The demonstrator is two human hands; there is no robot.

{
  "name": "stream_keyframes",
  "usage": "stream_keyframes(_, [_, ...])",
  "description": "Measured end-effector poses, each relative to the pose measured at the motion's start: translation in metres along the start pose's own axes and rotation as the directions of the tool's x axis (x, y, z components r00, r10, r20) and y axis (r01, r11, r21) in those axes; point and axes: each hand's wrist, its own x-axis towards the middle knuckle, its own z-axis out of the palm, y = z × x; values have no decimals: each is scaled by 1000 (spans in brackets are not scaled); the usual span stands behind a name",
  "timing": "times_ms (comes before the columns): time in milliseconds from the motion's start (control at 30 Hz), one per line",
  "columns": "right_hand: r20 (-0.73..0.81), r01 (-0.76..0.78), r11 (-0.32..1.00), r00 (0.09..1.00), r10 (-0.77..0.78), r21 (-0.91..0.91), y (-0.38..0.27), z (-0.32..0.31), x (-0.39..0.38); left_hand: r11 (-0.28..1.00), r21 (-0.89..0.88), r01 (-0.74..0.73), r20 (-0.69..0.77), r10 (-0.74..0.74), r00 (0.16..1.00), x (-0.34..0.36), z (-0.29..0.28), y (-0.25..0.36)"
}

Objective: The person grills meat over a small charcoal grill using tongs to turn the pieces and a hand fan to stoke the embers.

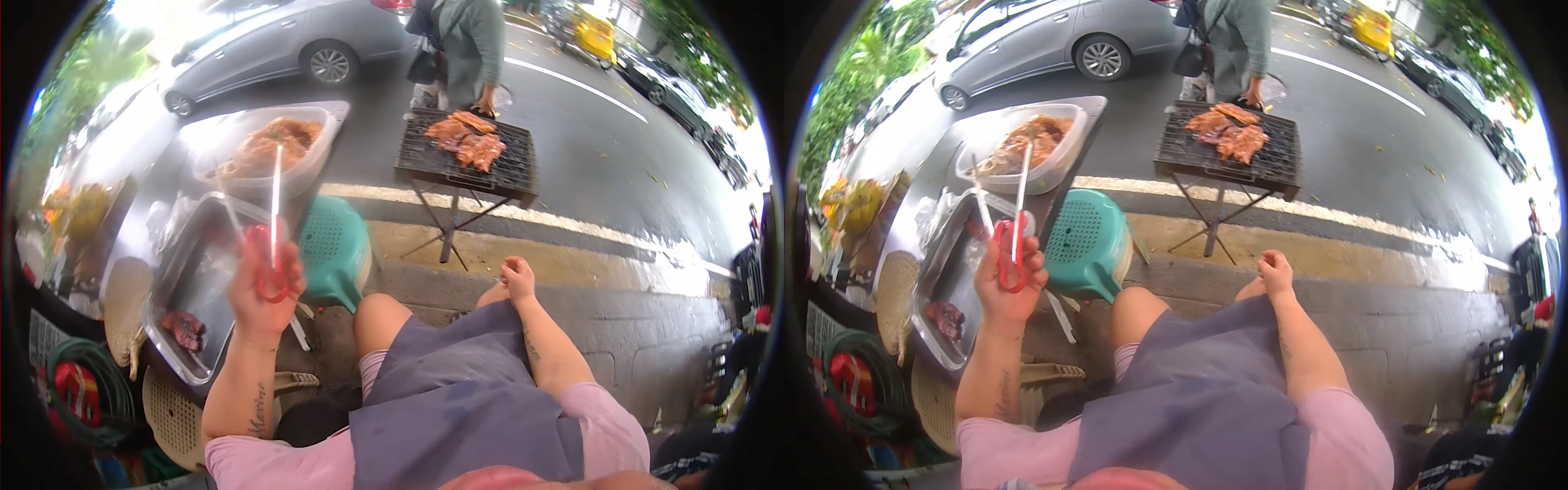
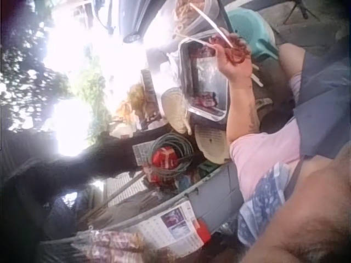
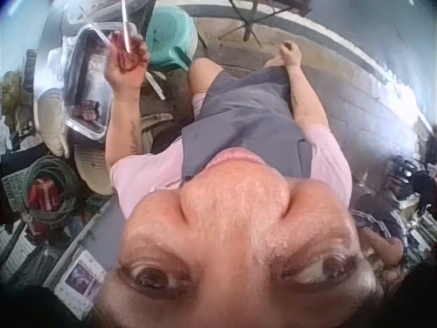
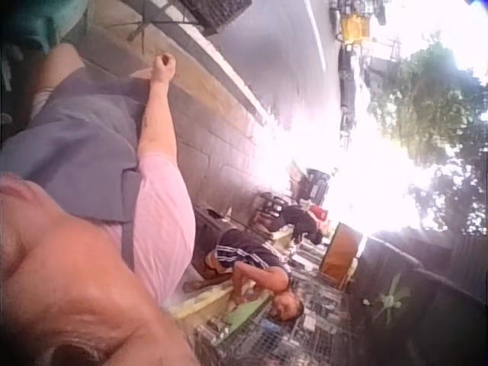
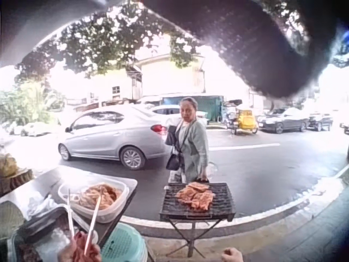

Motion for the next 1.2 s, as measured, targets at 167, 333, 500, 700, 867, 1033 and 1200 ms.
stream_keyframes(167, [-63, -4, 997, 998, 10, 83, 34, -31, 12, 997, -62, 45, 34, -43, 998, 15, 3, -6])
stream_keyframes(333, [-28, -6, 994, 1000, 9, 106, 20, -22, 7, 997, -60, 49, -4, -50, 999, 8, 1, -1])
stream_keyframes(500, [-25, -48, 991, 998, 51, 129, -2, -10, -2, 999, -10, 33, -10, -33, 999, 5, 6, -2])
stream_keyframes(700, [-52, -85, 981, 994, 96, 176, -6, -19, -5, 996, -57, 66, 11, -66, 998, 9, 6, -4])
stream_keyframes(867, [-55, -128, 970, 988, 142, 206, -9, -17, -5, 995, -76, 60, 15, -59, 998, 8, 0, -2])
stream_keyframes(1033, [-33, -129, 962, 990, 141, 240, -6, -18, -3, 996, -69, 61, 26, -60, 998, 9, 2, -2])
stream_keyframes(1200, [-33, -113, 965, 992, 124, 236, -2, -20, 1, 999, -18, 43, 29, -43, 999, 8, 6, -3])
